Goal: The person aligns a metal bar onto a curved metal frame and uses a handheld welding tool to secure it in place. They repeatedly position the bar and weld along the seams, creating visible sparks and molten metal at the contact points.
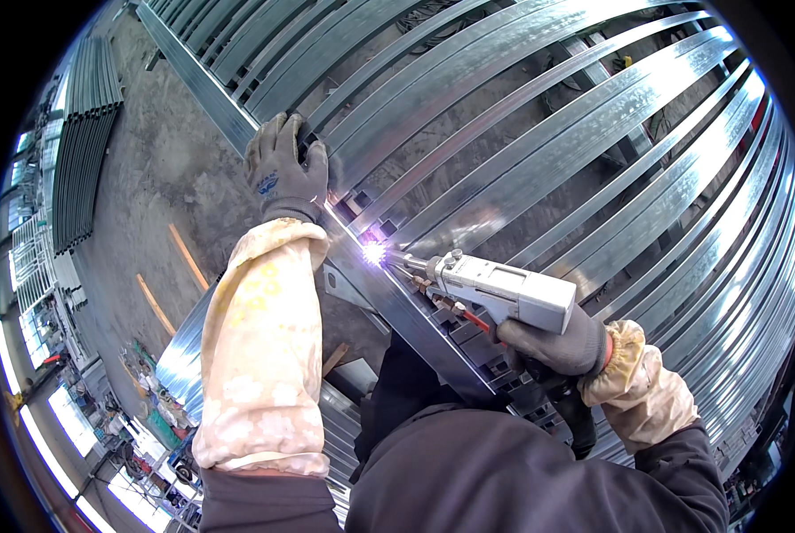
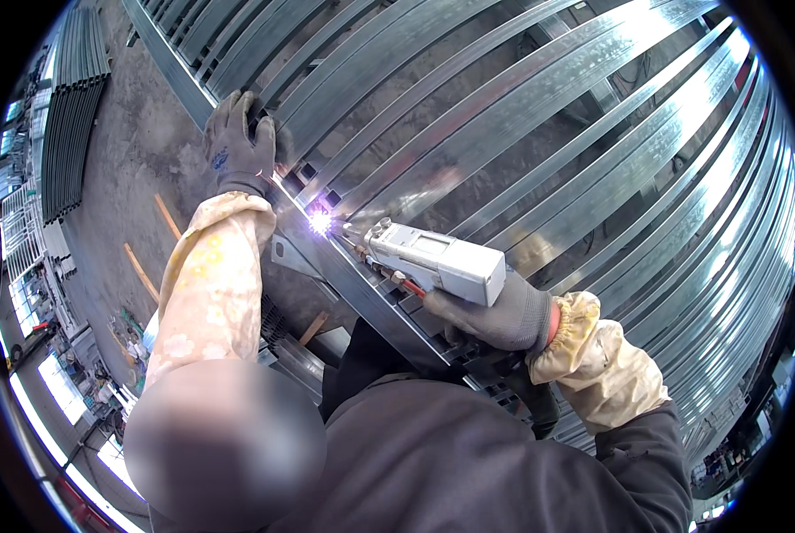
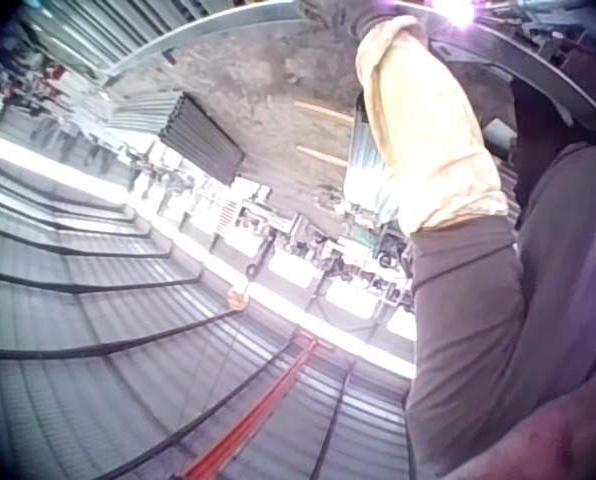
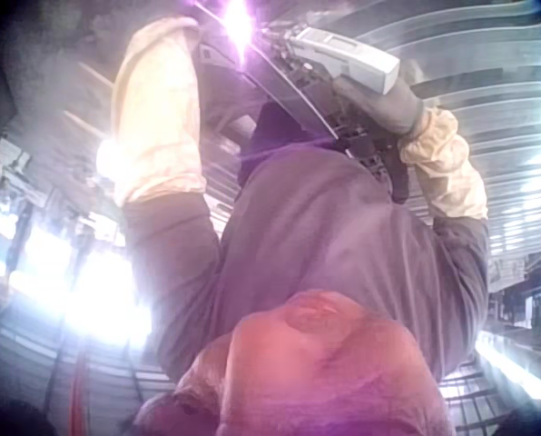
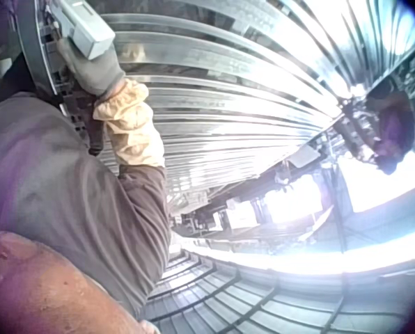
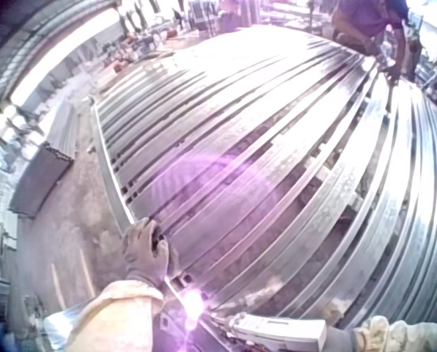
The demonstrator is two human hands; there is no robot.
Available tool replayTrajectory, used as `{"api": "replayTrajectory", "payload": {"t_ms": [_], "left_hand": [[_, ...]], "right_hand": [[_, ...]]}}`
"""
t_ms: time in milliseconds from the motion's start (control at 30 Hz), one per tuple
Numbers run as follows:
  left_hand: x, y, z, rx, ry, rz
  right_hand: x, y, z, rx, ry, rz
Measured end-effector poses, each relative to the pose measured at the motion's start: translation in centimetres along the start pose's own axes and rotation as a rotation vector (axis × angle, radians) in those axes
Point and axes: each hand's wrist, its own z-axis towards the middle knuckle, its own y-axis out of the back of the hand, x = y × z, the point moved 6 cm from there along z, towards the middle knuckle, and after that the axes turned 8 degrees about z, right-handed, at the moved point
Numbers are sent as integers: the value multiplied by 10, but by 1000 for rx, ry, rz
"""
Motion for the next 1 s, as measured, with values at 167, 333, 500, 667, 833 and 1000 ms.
{"api": "replayTrajectory", "payload": {"t_ms": [167,333,500,667,833,1000], "left_hand": [[1,1,0,3,-2,9],[0,1,0,-11,-18,5],[7,-2,-2,-69,-54,-12],[1,1,1,-9,-39,7],[3,-2,2,7,-31,10],[3,0,0,19,-14,22]], "right_hand": [[2,-4,0,-2,-32,10],[4,-6,-2,0,-3,28],[-5,-5,-4,11,-27,6],[6,-8,-5,-4,2,18],[4,-8,-7,13,19,-1],[-1,-8,-9,8,10,-14]]}}
